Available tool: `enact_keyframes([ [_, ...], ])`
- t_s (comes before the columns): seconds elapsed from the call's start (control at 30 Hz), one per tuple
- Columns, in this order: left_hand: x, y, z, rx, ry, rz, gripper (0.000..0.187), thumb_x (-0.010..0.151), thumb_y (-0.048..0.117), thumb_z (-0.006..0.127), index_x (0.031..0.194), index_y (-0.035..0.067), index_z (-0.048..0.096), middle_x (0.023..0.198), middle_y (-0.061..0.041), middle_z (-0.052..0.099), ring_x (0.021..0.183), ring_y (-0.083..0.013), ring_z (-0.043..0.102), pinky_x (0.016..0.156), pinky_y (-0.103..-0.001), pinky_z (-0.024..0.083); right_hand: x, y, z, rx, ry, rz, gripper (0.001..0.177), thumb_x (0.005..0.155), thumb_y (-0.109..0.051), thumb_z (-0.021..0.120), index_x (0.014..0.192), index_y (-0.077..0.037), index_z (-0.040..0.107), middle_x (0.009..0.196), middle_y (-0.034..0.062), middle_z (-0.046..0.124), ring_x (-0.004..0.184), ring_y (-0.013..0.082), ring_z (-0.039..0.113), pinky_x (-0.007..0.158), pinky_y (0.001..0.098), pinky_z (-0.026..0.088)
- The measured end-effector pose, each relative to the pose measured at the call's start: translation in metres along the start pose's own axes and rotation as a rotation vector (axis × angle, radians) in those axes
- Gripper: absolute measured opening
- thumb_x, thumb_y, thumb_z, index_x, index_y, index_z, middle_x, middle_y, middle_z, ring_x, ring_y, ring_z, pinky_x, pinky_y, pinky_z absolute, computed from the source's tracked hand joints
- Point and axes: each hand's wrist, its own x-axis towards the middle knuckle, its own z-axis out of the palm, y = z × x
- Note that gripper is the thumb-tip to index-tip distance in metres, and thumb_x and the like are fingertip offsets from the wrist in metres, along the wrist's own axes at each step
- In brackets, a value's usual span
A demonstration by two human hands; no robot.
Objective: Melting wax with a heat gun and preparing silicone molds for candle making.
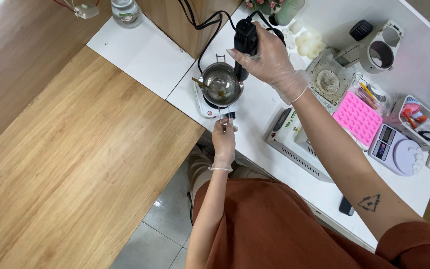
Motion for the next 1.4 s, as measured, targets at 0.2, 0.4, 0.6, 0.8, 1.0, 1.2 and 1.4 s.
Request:
enact_keyframes([
  [0.2,0.002,-0.005,0.000,-0.020,0.001,0.012,0.019,0.103,0.014,0.056,0.115,0.000,0.062,0.083,-0.002,0.065,0.070,-0.0078,0.053,0.065,-0.025,0.045,0.005,-0.006,0.002,-0.035,-0.012,-0.004,0.088,0.095,-0.061,0.080,0.138,0.010,0.051,0.109,0.0210,0.071,0.101,0.0335,0.073,0.089,0.0429,0.059],
  [0.4,-0.001,0.003,-0.002,-0.003,0.001,-0.002,0.018,0.102,0.012,0.055,0.116,0.001,0.061,0.084,-0.002,0.067,0.068,-0.0076,0.053,0.064,-0.025,0.044,0.006,-0.002,0.013,-0.021,-0.031,-0.019,0.089,0.095,-0.061,0.078,0.139,0.011,0.050,0.113,0.0233,0.070,0.105,0.0354,0.071,0.093,0.0436,0.057],
  [0.6,-0.001,0.005,-0.001,0.007,0.002,0.001,0.018,0.102,0.013,0.056,0.115,0.001,0.062,0.084,-0.003,0.067,0.069,-0.0073,0.055,0.064,-0.024,0.045,0.006,0.001,0.020,-0.087,-0.016,-0.059,0.092,0.096,-0.062,0.079,0.139,0.013,0.049,0.113,0.0263,0.069,0.106,0.0387,0.071,0.093,0.0451,0.058],
  [0.8,-0.001,0.004,-0.001,-0.002,0.006,-0.007,0.019,0.103,0.013,0.056,0.116,0.000,0.061,0.083,-0.004,0.067,0.068,-0.0078,0.054,0.062,-0.025,0.044,0.006,-0.003,0.018,-0.032,-0.058,-0.011,0.087,0.096,-0.061,0.077,0.137,0.011,0.051,0.106,0.0234,0.072,0.097,0.0358,0.074,0.086,0.0436,0.060],
  [1.0,-0.001,0.003,-0.001,0.011,0.007,0.002,0.020,0.103,0.014,0.056,0.117,0.000,0.061,0.083,-0.004,0.068,0.066,-0.0073,0.053,0.061,-0.024,0.044,0.006,-0.006,0.016,-0.018,-0.066,-0.019,0.084,0.097,-0.059,0.077,0.134,0.011,0.052,0.102,0.0219,0.072,0.093,0.0341,0.075,0.082,0.0428,0.061],
  [1.2,-0.001,0.005,0.000,0.002,0.010,-0.015,0.020,0.102,0.014,0.057,0.116,0.000,0.061,0.083,-0.004,0.067,0.064,-0.0076,0.052,0.059,-0.025,0.043,0.006,-0.010,0.013,-0.027,-0.090,0.009,0.081,0.096,-0.060,0.076,0.132,0.009,0.054,0.103,0.0223,0.072,0.095,0.0344,0.075,0.083,0.0441,0.061],
  [1.4,-0.001,0.005,-0.001,0.012,0.010,0.013,0.019,0.103,0.014,0.057,0.114,0.000,0.062,0.083,-0.004,0.068,0.064,-0.0074,0.052,0.060,-0.025,0.043,0.005,-0.008,0.014,-0.027,-0.085,-0.023,0.086,0.097,-0.060,0.076,0.135,0.013,0.051,0.105,0.0246,0.072,0.098,0.0357,0.074,0.086,0.0447,0.060],
])
